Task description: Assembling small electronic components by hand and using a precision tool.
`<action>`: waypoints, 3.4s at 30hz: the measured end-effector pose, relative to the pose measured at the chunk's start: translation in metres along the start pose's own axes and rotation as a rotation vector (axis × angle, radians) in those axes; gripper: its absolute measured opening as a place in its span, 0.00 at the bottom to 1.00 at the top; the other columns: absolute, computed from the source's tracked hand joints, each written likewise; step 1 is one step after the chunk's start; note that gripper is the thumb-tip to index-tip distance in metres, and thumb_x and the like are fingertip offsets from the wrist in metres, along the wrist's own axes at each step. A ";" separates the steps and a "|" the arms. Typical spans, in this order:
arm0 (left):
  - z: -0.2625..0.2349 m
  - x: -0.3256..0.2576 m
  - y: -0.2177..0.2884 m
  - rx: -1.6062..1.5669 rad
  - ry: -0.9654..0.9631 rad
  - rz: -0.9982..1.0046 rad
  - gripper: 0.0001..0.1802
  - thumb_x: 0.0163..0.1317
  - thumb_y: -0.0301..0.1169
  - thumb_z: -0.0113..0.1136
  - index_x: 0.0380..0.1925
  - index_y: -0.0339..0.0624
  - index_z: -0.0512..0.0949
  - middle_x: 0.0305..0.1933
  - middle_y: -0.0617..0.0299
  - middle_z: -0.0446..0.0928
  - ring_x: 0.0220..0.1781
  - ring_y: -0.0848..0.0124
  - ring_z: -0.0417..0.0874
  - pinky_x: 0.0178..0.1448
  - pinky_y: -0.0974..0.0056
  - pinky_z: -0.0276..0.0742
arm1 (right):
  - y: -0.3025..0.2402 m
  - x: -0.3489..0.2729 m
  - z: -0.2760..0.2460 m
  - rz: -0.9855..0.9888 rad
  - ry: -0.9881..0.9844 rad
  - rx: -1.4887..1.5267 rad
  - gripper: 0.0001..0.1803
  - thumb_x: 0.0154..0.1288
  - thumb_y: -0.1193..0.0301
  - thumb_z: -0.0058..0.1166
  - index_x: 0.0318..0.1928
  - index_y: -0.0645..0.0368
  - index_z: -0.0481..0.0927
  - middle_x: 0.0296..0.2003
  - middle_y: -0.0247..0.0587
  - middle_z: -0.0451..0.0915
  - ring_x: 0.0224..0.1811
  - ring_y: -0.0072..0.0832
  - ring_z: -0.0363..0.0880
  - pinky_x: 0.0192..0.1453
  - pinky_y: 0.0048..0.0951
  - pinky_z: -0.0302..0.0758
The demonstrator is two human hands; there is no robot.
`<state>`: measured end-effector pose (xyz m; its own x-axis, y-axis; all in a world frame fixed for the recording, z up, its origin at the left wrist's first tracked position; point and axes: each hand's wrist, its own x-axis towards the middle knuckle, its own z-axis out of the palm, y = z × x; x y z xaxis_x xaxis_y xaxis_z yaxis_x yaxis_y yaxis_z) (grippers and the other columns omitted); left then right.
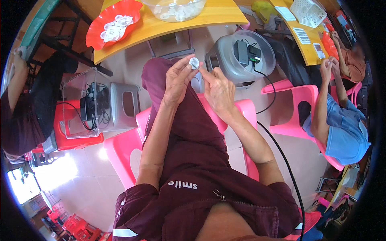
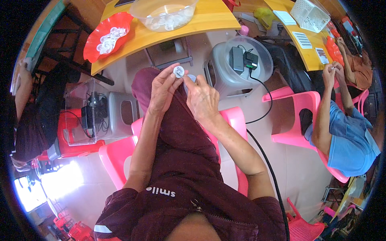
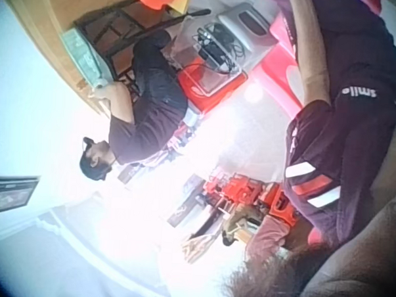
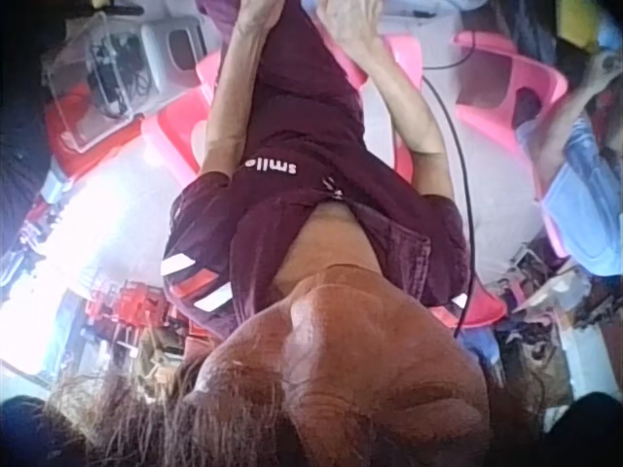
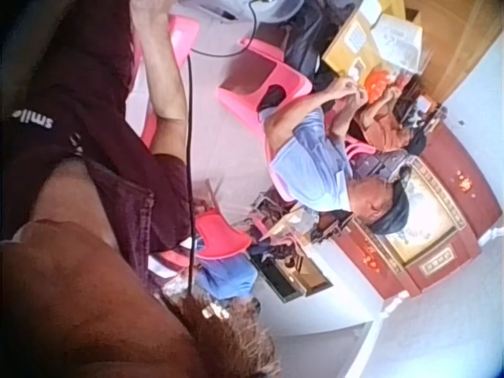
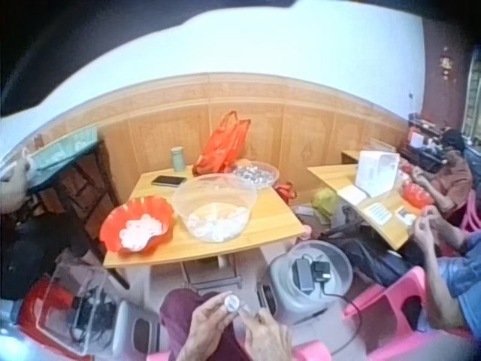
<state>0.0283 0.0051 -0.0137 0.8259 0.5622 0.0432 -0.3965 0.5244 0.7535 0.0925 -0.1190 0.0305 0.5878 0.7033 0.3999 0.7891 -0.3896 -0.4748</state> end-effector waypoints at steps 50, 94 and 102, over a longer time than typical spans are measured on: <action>0.001 -0.001 0.003 -0.048 0.018 -0.031 0.18 0.64 0.21 0.47 0.54 0.28 0.69 0.54 0.47 0.73 0.58 0.61 0.74 0.65 0.60 0.69 | 0.004 0.005 0.002 0.025 -0.069 0.195 0.16 0.63 0.73 0.46 0.51 0.49 0.77 0.27 0.50 0.76 0.27 0.48 0.78 0.29 0.45 0.73; 0.009 0.000 -0.013 0.036 0.250 0.068 0.14 0.58 0.18 0.57 0.45 0.31 0.75 0.46 0.48 0.78 0.47 0.62 0.81 0.52 0.62 0.80 | 0.010 0.001 0.013 0.300 -0.117 0.490 0.14 0.62 0.71 0.50 0.47 0.44 0.81 0.29 0.57 0.78 0.31 0.50 0.78 0.34 0.42 0.72; 0.008 0.000 -0.008 0.026 0.216 0.011 0.16 0.60 0.19 0.55 0.49 0.30 0.72 0.49 0.46 0.77 0.50 0.61 0.80 0.56 0.62 0.78 | 0.010 0.001 0.013 0.297 -0.079 0.553 0.14 0.62 0.71 0.51 0.47 0.45 0.81 0.30 0.56 0.78 0.32 0.49 0.79 0.34 0.40 0.72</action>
<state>0.0350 -0.0043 -0.0140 0.7155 0.6931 -0.0878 -0.3922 0.5025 0.7705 0.0989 -0.1146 0.0165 0.7359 0.6626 0.1392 0.3728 -0.2249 -0.9002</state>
